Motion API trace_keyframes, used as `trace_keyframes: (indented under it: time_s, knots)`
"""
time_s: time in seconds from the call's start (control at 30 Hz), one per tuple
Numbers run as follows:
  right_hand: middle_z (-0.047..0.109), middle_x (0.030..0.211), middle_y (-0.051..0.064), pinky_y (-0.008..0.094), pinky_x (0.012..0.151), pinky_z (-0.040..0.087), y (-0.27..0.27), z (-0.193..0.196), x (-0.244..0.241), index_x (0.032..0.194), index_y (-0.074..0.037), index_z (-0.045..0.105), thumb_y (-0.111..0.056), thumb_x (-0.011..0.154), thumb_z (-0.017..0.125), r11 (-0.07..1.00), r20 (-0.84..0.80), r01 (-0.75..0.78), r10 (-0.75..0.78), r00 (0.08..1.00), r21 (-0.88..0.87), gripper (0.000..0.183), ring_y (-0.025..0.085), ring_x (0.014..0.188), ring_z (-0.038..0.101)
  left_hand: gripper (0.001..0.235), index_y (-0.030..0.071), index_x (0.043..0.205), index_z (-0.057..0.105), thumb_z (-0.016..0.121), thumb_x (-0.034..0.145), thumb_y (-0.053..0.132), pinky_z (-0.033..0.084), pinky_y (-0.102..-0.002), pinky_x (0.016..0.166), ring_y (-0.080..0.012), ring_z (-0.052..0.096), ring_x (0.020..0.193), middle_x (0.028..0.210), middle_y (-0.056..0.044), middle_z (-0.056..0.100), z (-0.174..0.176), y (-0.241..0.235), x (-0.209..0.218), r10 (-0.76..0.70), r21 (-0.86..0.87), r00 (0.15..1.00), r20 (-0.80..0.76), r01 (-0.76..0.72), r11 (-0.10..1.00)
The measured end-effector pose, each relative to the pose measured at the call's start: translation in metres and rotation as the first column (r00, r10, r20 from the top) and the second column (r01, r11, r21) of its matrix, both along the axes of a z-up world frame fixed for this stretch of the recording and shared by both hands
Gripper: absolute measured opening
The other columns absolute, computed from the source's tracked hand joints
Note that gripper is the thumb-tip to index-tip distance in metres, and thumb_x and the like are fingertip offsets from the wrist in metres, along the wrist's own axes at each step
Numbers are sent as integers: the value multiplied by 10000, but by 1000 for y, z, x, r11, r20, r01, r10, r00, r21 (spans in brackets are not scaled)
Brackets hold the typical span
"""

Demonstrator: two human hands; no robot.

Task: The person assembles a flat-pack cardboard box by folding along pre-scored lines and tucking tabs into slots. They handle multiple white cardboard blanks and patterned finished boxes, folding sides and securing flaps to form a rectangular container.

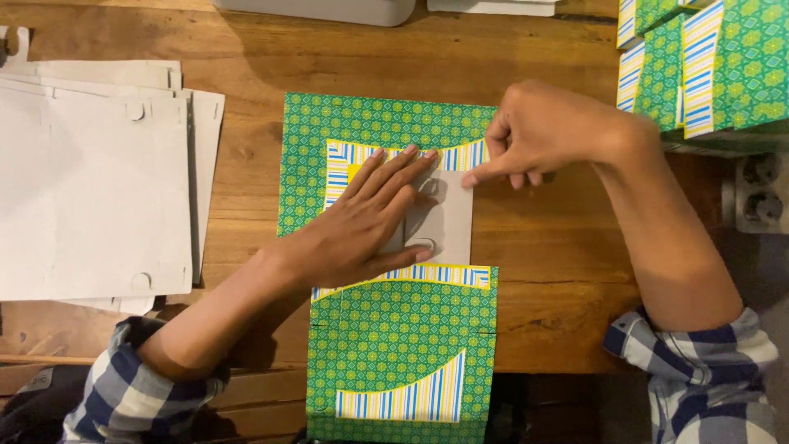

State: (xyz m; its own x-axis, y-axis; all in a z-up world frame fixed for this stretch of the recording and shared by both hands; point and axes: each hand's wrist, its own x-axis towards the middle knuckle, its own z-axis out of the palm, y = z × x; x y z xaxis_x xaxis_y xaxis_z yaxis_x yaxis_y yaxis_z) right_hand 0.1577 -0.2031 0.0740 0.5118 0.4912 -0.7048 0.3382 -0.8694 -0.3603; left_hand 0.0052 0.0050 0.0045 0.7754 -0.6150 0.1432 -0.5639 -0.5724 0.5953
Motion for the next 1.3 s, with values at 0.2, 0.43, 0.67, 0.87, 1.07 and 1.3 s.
trace_keyframes:
  time_s: [0.2, 0.43, 0.67, 0.87, 1.07, 1.3]
  knots:
    - [780, 751, -74, 382, 664, 480, 12, -23, -26, 755, -238, 786, -558, 798, 823, 911, 159, -401, 412, 897, -96, 325, 178, 721, 706, 474, 44, 1426, 482, 638, 1011, 215, 268, -617, 1232, -450, 305, 1510, 1575, -243, 409, 4, 35, 23, 103, -146, 994, -32, -106, 984]
    - [716, 672, -94, 372, 592, 458, 25, -49, -59, 794, -238, 759, -477, 922, 685, 883, 297, -420, 352, 888, 209, 281, 156, 653, 662, 432, 8, 1392, 544, 651, 1061, 264, 422, -494, 899, -369, 517, 1110, 1210, -174, 577, 2, 101, 36, 452, 144, 839, 303, -509, 848]
    - [671, 566, -113, 331, 538, 392, 29, -58, -62, 630, -225, 674, -497, 927, 709, 891, 343, -363, 262, 902, 272, 404, 118, 534, 595, 505, 33, 1310, 577, 719, 1018, 420, 400, -465, 873, -333, 465, 1031, 1140, -154, 507, -15, 110, 46, 418, 139, 854, 308, -476, 869]
    - [564, 489, -101, 342, 529, 353, 31, -58, -63, 583, -221, 626, -507, 944, 695, 895, 374, -362, 252, 893, 260, 466, 131, 495, 526, 495, 110, 1149, 524, 745, 985, 521, 338, -413, 861, -285, 425, 991, 1099, -106, 453, -31, 102, 51, 457, 87, 821, 341, -512, 855]
    - [532, 470, -84, 343, 523, 336, 31, -62, -65, 556, -203, 593, -488, 963, 675, 886, 412, -370, 237, 880, 278, 504, 131, 473, 501, 475, 121, 1068, 512, 682, 1012, 561, 330, -425, 859, -286, 416, 977, 1072, -97, 441, -34, 97, 52, 471, 29, 803, 366, -515, 856]
    - [521, 480, -76, 352, 555, 371, 32, -60, -68, 538, -188, 501, -492, 968, 680, 900, 409, -342, 214, 887, 271, 556, 145, 500, 516, 738, 129, 1309, 515, 658, 912, 735, 340, -454, 905, -313, 402, 1054, 1218, -140, 455, -28, 82, 52, 382, 116, 859, 340, -442, 890]
